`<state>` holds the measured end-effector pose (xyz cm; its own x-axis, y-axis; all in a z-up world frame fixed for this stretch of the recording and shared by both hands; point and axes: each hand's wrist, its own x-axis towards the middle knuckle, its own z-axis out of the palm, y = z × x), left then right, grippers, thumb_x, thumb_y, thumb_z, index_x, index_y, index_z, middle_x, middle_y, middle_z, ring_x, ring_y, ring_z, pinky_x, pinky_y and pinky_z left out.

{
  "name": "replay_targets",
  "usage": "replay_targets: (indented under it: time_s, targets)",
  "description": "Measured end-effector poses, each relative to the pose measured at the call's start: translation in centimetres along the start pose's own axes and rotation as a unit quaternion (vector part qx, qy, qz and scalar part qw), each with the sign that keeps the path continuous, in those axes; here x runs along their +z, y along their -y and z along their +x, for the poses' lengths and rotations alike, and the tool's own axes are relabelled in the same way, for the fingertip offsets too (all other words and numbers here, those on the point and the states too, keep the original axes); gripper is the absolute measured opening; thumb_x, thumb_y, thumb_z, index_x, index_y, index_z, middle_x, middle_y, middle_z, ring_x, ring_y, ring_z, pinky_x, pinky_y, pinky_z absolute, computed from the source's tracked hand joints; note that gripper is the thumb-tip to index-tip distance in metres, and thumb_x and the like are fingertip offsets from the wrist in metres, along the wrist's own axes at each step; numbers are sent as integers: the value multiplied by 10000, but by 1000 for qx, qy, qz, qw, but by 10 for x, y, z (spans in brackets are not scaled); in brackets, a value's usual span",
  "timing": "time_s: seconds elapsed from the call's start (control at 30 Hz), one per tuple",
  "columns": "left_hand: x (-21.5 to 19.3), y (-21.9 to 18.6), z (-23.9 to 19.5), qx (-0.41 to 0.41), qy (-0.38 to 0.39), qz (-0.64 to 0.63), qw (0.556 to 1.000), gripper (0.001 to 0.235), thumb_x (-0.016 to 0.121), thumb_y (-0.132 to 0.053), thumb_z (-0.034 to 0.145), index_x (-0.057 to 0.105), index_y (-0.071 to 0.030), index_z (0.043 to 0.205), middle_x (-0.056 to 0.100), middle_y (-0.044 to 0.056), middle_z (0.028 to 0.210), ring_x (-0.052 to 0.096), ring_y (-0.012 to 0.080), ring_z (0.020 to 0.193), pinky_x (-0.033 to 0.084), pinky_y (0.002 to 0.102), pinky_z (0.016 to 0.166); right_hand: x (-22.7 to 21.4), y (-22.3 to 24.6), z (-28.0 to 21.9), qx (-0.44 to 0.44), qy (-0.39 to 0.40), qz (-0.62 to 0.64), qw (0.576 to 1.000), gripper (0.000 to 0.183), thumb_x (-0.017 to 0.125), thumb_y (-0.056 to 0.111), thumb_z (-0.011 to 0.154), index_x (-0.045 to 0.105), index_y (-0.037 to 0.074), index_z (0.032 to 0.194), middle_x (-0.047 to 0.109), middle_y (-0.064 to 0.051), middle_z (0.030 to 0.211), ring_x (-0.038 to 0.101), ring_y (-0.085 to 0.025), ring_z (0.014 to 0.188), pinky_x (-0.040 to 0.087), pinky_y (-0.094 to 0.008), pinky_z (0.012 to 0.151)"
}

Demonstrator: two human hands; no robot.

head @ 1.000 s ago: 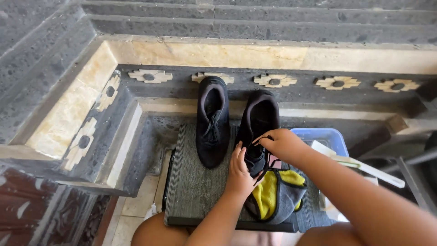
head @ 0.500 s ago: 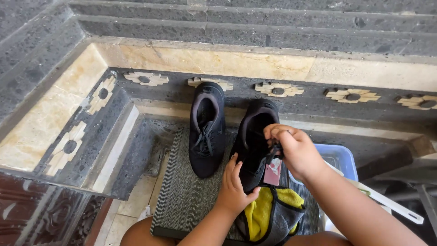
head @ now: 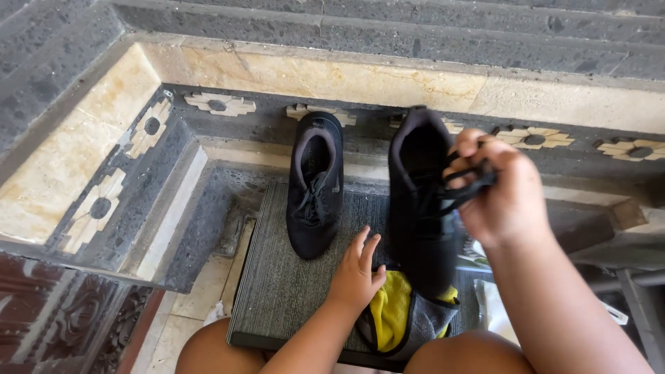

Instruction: Removing shoelaces from a pair of black sneakers by unthreading them from the eyelets.

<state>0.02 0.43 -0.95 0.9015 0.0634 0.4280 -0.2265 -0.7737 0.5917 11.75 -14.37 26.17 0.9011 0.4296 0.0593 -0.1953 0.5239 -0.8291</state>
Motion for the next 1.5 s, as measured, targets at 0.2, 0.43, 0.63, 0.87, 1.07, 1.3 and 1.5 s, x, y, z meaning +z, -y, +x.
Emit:
replay_targets:
  time_s: [0.2, 0.43, 0.63, 0.87, 1.07, 1.3, 1.5]
  targets:
    - [-3, -6, -4, -27, 6, -38, 999, 719, 708, -304, 922, 281, -93, 1462, 266, 164, 1632, 384, 385, 1447, 441, 479, 1114, -6, -21, -17, -53, 116, -60, 990, 246, 548, 170, 909, 509, 49, 698, 510, -104, 926, 432, -148, 692, 345, -207, 538]
    - [-35, 7, 5, -110, 29, -284, 952, 615, 437, -286, 921, 380, -99, 1504, 608, 165, 1371, 571, 378, 1281, 430, 510, 1092, -27, -55, -4, -140, 29, -66, 988, 178, 488, 86, 974, 557, -54, 887, 476, -160, 938, 480, -171, 665, 518, -272, 581]
    - [-65, 7, 15, -304, 31, -709, 636, 961, 526, -731, 706, 524, -73, 1407, 587, 278, 1376, 554, 508, 1258, 448, 661, 1006, -20, -51, -15, -108, 62, -144, 982, 250, 515, 138, 953, 527, 51, 719, 596, -162, 857, 603, -189, 665, 437, -223, 548]
    - [-76, 19, 12, -409, 101, -821, 384, 946, 443, -757, 805, 533, -56, 1434, 521, 323, 1437, 474, 560, 1273, 431, 746, 933, -33, -37, -18, -14, 75, -159, 984, 197, 570, 159, 933, 606, 30, 1077, 663, -130, 1159, 629, -202, 926, 487, -299, 826]
    - [-46, 25, -1, -489, 96, -741, 451, 700, 485, -331, 737, 585, 58, 1310, 616, 336, 1241, 582, 513, 1113, 451, 600, 1008, -50, -33, -21, -21, 136, -90, 986, 122, 631, 177, 982, 730, 117, 1018, 593, -60, 1412, 601, -266, 1313, 491, -484, 1029]
    - [-37, 11, 10, -448, 8, -675, 586, 825, 415, 4, 553, 627, -97, 1344, 658, 161, 1058, 588, 313, 932, 470, 378, 779, -44, -10, -35, -127, 147, -268, 944, 213, 553, 180, 1040, 730, 97, 1124, 607, -88, 1345, 571, -208, 1290, 436, -358, 1116]
    - [-43, 1, 15, -454, -15, -661, 597, 892, 408, 19, 543, 610, -86, 1406, 668, 183, 1125, 590, 342, 1024, 455, 406, 888, -54, -10, -41, -138, 130, -268, 945, 215, 548, 183, 1048, 725, 99, 1137, 624, -98, 1336, 589, -207, 1288, 438, -367, 1130]
